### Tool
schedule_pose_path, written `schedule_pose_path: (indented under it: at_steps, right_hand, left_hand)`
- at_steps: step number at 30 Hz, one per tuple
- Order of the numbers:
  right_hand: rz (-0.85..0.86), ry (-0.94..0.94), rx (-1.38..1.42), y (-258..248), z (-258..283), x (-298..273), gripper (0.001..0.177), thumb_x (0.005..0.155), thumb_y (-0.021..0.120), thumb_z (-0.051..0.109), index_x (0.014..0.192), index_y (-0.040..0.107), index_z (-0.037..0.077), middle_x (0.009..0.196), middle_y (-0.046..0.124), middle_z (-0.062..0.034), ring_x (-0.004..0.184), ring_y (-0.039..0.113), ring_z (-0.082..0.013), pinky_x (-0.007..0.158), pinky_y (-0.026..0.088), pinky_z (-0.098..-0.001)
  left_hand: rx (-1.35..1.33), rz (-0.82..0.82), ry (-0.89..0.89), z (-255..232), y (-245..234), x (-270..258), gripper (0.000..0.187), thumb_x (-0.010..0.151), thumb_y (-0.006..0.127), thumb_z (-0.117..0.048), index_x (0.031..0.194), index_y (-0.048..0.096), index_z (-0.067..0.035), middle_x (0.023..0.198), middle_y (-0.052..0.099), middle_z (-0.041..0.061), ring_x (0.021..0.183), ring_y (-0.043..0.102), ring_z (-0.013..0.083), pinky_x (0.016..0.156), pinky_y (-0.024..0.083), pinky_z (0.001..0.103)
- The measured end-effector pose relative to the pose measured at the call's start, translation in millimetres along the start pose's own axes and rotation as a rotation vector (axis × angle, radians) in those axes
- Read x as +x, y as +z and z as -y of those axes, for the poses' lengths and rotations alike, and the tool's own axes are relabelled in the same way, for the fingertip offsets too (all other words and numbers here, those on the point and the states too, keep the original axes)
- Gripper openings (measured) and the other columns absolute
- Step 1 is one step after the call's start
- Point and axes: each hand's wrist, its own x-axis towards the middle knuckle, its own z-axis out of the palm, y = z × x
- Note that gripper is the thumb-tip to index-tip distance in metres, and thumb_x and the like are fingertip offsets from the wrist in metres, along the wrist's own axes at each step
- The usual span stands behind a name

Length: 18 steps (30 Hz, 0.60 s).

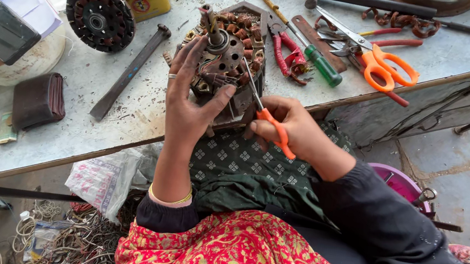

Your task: The person uses orange-handled pliers to pull and remove copper wire coils from a motor stator. They then use a screwdriver to scrape and clean the inside of the stator slots.

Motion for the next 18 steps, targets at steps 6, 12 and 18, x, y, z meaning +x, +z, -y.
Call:
schedule_pose_path:
  at_steps: [6, 12, 18]
  right_hand:
    - [-0.009, -0.009, -0.026, -0.2, -1.2, 1.0, 0.025, 0.087, 0.073, 0.013, 0.108, 0.069, -0.001, 0.084, 0.074, -0.008, 0.059, 0.066, -0.0121, 0.056, 0.054, -0.0267]
    - [-0.003, 0.035, 0.004, 2.2, 4.5, -2.4, 0.035, 0.085, 0.082, 0.025, 0.104, 0.069, -0.001, 0.091, 0.071, -0.0038, 0.074, 0.07, -0.0115, 0.063, 0.058, -0.0289]
    - [0.015, 0.075, -0.019, 0.0, 11.0, -2.5, 0.037, 0.086, 0.082, 0.026, 0.11, 0.068, 0.002, 0.092, 0.067, -0.0014, 0.077, 0.063, -0.01, 0.062, 0.052, -0.0261]
  left_hand:
    - [0.003, 0.007, -0.014, 3.2, -0.2, -2.0, 0.078, 0.088, 0.086, -0.023, 0.155, 0.051, -0.007, 0.159, 0.05, 0.016, 0.155, 0.043, 0.0336, 0.13, 0.035, 0.047]
    - [0.229, -0.069, 0.13, -14.9, 8.8, -1.9, 0.068, 0.092, 0.081, -0.021, 0.151, 0.051, -0.005, 0.154, 0.052, 0.015, 0.153, 0.039, 0.0316, 0.132, 0.026, 0.052]
    - [0.243, -0.093, 0.388, -44.5, 15.6, -53.7, 0.046, 0.094, 0.076, -0.008, 0.137, 0.06, -0.013, 0.14, 0.053, 0.011, 0.139, 0.047, 0.0282, 0.12, 0.037, 0.044]
